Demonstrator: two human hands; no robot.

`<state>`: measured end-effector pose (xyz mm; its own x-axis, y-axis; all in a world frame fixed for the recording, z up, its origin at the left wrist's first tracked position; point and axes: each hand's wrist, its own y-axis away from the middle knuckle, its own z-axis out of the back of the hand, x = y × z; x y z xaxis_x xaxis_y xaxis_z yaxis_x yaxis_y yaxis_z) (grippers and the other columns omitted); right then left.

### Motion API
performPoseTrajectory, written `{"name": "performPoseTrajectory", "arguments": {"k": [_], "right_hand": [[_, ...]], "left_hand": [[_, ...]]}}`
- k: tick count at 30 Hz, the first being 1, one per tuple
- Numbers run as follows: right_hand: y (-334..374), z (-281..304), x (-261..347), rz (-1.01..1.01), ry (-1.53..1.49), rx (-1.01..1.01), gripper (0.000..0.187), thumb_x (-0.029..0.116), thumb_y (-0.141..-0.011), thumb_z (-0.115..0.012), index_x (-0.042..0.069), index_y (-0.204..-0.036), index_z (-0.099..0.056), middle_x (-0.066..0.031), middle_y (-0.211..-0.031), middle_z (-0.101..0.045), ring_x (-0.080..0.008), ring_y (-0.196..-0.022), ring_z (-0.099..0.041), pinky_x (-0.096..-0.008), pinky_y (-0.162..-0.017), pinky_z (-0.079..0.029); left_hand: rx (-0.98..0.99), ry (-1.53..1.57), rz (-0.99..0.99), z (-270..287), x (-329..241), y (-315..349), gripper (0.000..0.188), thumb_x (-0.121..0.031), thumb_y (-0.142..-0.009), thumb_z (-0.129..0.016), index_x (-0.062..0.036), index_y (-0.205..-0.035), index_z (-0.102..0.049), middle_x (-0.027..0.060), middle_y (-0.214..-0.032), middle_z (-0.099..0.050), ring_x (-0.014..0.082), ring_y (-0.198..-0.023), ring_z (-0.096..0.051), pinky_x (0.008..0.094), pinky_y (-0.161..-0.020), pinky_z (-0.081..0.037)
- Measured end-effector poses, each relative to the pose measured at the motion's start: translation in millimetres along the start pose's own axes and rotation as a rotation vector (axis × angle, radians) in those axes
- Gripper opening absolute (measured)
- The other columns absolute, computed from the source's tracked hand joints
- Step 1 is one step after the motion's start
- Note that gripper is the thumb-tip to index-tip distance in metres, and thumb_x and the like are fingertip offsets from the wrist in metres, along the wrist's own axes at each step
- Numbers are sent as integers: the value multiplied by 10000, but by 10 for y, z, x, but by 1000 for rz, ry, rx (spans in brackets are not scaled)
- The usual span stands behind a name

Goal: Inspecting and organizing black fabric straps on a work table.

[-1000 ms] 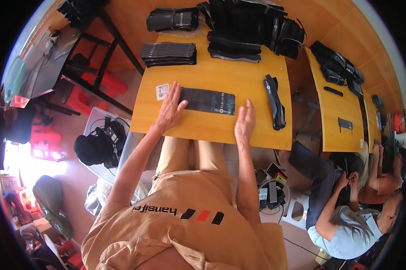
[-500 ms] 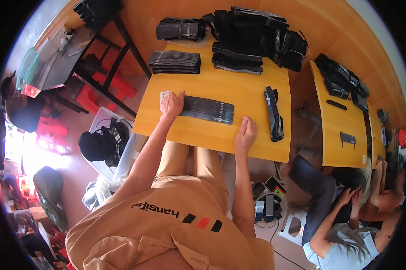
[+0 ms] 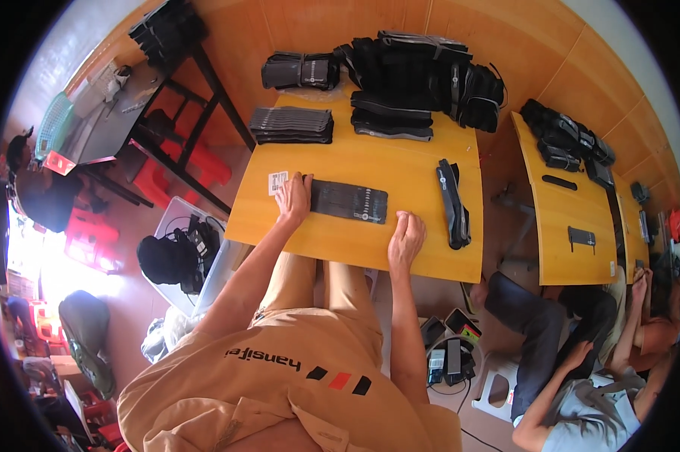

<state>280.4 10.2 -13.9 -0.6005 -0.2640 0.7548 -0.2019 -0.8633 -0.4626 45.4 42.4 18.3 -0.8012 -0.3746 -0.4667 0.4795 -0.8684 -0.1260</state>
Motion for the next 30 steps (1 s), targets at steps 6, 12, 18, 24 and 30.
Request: {"name": "performPoseTrajectory", "arguments": {"k": [6,12,18,24,30], "right_hand": [[-2,-63,-102,17,1,11,281,186,-927,-423,-4,-816,-598,-130,-827,-597,-316,-833,-531,-423,-787,-385],[-14,-5,-31,-173,-271,-16,277,185,-934,-416,-14,-882,-602,-120,-770,-602,-251,-768,-572,-359,-729,-426],[6,91,126,-276,-475,-76,295,215,-943,-429,-8,-894,-614,-66,-731,-593,-153,-728,-554,-284,-718,-422],[-130,157,221,-505,-698,170,396,356,-939,-440,4,-1023,-600,-66,-881,-603,-154,-821,-569,-313,-779,-436],[-97,171,1187,-660,-886,461,529,502,-903,-465,28,-1119,-556,-39,-965,-570,-98,-864,-547,-250,-723,-439]], "left_hand": [[-178,216,-271,205,-187,8,278,-297,-902,-506,-54,-772,-543,208,-661,-596,403,-634,-585,483,-566,-452],[6,340,-791,749,-867,660,243,-203,-869,-587,-61,-715,-464,128,-650,-548,356,-524,-530,426,-445,-413],[-331,437,-582,1546,-250,851,163,-106,-861,-603,-43,-738,-516,99,-589,-497,192,-438,-469,322,-413,-391],[-477,514,-316,1652,260,646,283,-64,-881,-562,-10,-685,-365,149,-561,-334,216,-567,-222,289,-446,-325],[-470,578,-240,1359,340,790,247,-84,-879,-559,-1,-697,-414,175,-560,-395,281,-531,-264,328,-469,-356]]}}
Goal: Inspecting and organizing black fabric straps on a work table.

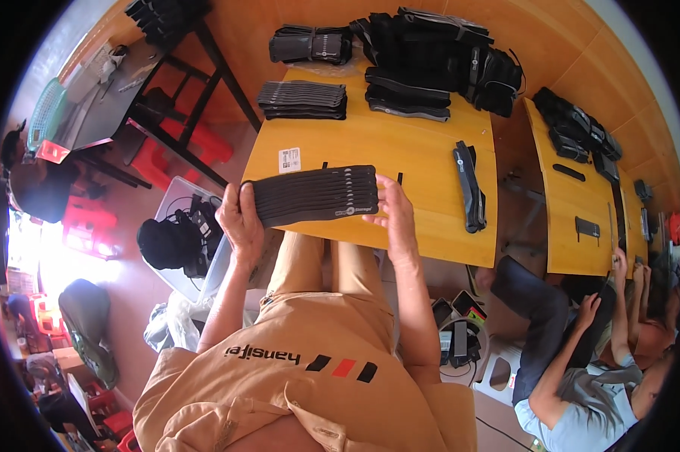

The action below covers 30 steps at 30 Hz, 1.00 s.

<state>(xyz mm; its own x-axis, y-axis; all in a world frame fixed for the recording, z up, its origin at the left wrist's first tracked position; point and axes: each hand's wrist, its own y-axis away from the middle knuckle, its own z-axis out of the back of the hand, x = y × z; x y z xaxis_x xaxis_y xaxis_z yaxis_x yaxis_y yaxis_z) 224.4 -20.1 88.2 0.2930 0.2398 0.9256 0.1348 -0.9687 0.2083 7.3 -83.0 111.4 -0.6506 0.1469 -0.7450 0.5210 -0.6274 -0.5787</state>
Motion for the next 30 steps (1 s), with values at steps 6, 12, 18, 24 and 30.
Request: {"name": "performPoseTrajectory", "arguments": {"k": [6,12,18,24,30], "right_hand": [[-77,-143,-112,250,34,-139,338,298,-916,-568,45,-693,-569,78,-623,-479,-16,-612,-386,-206,-558,-337],[-29,-106,-195,352,149,-211,456,287,-912,-580,59,-573,-377,86,-583,-311,-37,-571,-243,-243,-493,-216],[18,-71,-244,368,64,-140,384,308,-916,-568,66,-626,-500,84,-598,-428,-31,-573,-347,-214,-529,-303],[99,-186,-178,307,-93,-170,339,299,-908,-577,42,-688,-597,38,-639,-563,-41,-587,-483,-217,-544,-397],[13,11,-53,507,78,-364,402,219,-923,-562,34,-597,-418,84,-592,-320,-38,-582,-271,-231,-517,-236]], "left_hand": [[101,232,201,-69,122,178,188,-113,-896,-516,15,-766,-470,104,-592,-407,125,-582,-356,280,-519,-370],[295,462,688,-50,170,271,365,-304,-911,-544,26,-754,-535,-32,-612,-443,65,-586,-378,235,-519,-337],[204,456,624,-110,318,256,412,-279,-912,-570,2,-622,-484,-58,-574,-391,39,-562,-329,236,-474,-291],[199,682,736,-126,281,231,378,-281,-908,-576,-4,-656,-532,-62,-584,-430,32,-556,-350,232,-475,-306],[307,553,749,82,333,93,639,-553,-933,-307,-22,-685,-560,47,-545,-542,102,-467,-514,204,-470,-414]]}}
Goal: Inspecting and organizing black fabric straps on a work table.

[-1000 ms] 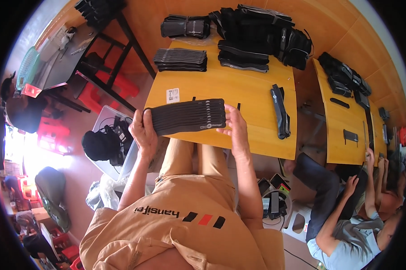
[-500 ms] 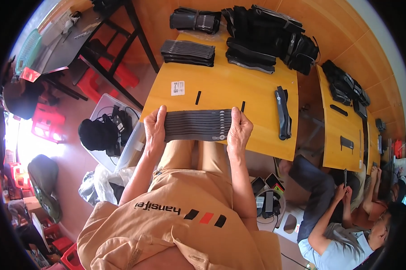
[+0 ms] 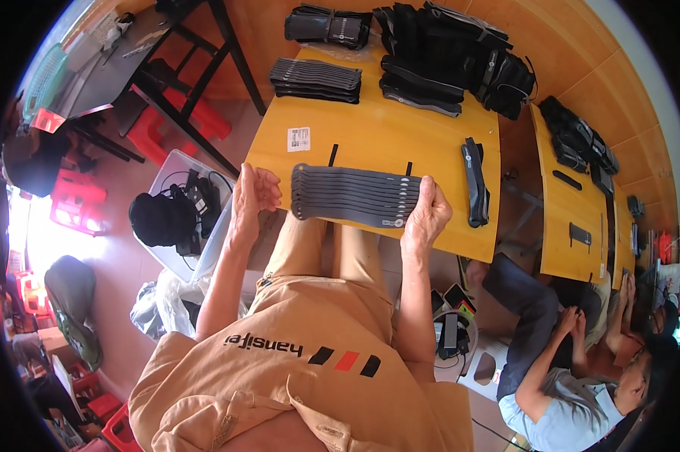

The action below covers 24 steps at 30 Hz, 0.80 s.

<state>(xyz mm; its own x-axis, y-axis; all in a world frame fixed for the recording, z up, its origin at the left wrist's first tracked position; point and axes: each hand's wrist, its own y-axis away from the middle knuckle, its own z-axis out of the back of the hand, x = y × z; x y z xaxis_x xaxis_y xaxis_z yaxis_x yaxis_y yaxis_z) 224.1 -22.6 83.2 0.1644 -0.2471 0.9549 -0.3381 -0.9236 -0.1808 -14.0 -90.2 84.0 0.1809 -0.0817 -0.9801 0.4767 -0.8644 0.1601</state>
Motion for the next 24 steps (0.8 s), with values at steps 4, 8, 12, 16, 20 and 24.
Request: {"name": "performPoseTrajectory", "arguments": {"k": [4,8,12,16,20,24], "right_hand": [[50,12,146,263,185,-28,354,211,-924,-559,8,-649,-468,58,-610,-345,-56,-597,-286,-227,-527,-263],[220,-9,373,903,543,233,287,264,-903,-572,20,-755,-596,-12,-582,-445,-125,-514,-452,-289,-445,-349],[401,-84,606,1418,522,759,371,427,-852,-596,61,-826,-649,-27,-709,-552,-160,-559,-548,-270,-489,-463],[376,23,516,1268,552,926,507,544,-819,-569,46,-864,-658,-55,-826,-580,-227,-747,-592,-321,-650,-513],[355,94,274,249,309,554,663,549,-806,-592,25,-1202,-503,-86,-1038,-541,-229,-937,-547,-355,-736,-503],[282,106,109,-374,259,584,654,474,-798,-643,47,-1248,-437,-54,-1094,-509,-149,-970,-524,-308,-647,-527]], "left_hand": [[371,-144,217,149,-34,203,794,-668,-887,-199,-5,-662,-572,91,-527,-559,149,-439,-552,212,-442,-444],[682,135,403,6,15,395,818,-698,-865,-217,28,-964,-581,144,-811,-647,200,-691,-648,287,-642,-526],[604,704,552,-134,-89,290,735,-645,-879,-331,-7,-1216,-471,117,-1092,-623,215,-913,-640,356,-804,-515],[241,628,398,-149,30,149,244,-185,-870,-616,-44,-1068,-592,65,-999,-654,158,-897,-643,310,-755,-537],[202,690,235,-116,172,85,141,-104,-873,-602,-38,-997,-614,43,-944,-658,139,-854,-645,259,-712,-547],[117,739,228,-241,227,37,148,-122,-886,-591,-52,-1015,-604,38,-955,-652,140,-855,-644,261,-710,-549]]}}
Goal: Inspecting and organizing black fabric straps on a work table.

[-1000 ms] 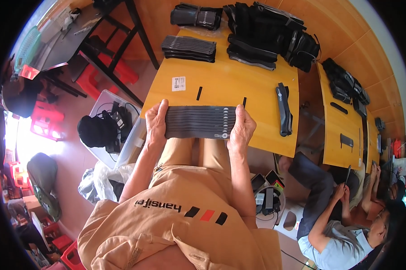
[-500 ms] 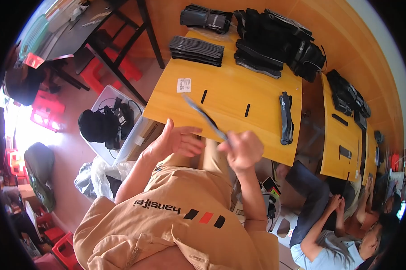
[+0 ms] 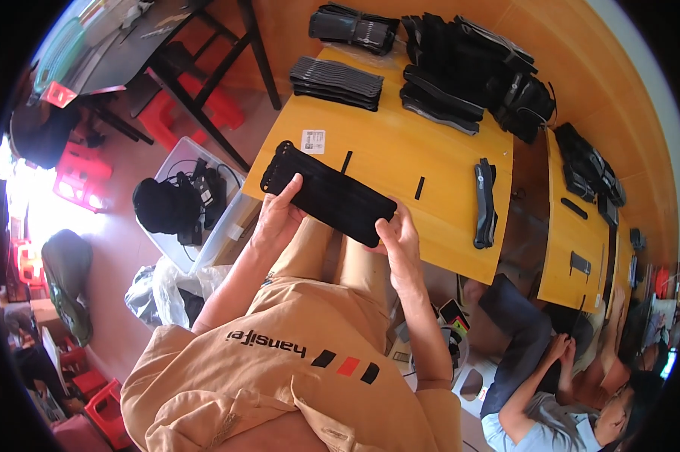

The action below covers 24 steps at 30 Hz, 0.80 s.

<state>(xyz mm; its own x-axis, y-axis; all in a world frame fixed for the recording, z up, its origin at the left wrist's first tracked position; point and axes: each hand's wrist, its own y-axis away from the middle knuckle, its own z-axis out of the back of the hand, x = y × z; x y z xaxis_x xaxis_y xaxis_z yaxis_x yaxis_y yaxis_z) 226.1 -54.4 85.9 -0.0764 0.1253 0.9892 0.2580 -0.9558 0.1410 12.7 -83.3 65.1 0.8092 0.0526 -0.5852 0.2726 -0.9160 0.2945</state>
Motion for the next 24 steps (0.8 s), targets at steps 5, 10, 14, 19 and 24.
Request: {"name": "performPoseTrajectory", "arguments": {"k": [5,10,14,19,24], "right_hand": [[-129,-184,40,-115,-343,-29,250,258,-831,-665,78,-963,-551,26,-805,-554,-39,-647,-528,-228,-468,-522],[-293,-189,-26,89,-266,-182,162,160,-814,-691,77,-775,-558,57,-685,-527,-11,-585,-481,-206,-425,-493],[-388,-75,-114,47,-152,-173,193,150,-803,-700,78,-743,-531,78,-648,-451,2,-547,-392,-211,-418,-500],[-492,-132,74,24,-100,-80,301,351,-878,-590,105,-716,-528,105,-609,-334,-4,-559,-286,-208,-495,-214],[-632,-57,58,-98,-213,13,251,296,-865,-623,56,-809,-666,102,-618,-460,-1,-549,-340,-168,-484,-233]], "left_hand": [[-6,72,-3,-86,82,-66,185,-121,-888,-584,-58,-1062,-580,37,-965,-654,147,-852,-647,279,-714,-553],[201,87,109,108,-231,-191,374,-325,-901,-537,-39,-1141,-550,77,-1009,-659,165,-860,-656,296,-719,-553],[155,-148,24,212,-420,-335,302,-167,-872,-596,4,-1119,-566,77,-968,-668,139,-829,-653,258,-729,-537],[148,-352,-37,326,-443,-511,274,-13,-818,-635,36,-1082,-583,81,-938,-673,114,-808,-642,228,-738,-516],[118,-394,-99,291,-507,-581,305,13,-804,-639,50,-1097,-566,96,-950,-671,119,-827,-638,232,-758,-511]]}}
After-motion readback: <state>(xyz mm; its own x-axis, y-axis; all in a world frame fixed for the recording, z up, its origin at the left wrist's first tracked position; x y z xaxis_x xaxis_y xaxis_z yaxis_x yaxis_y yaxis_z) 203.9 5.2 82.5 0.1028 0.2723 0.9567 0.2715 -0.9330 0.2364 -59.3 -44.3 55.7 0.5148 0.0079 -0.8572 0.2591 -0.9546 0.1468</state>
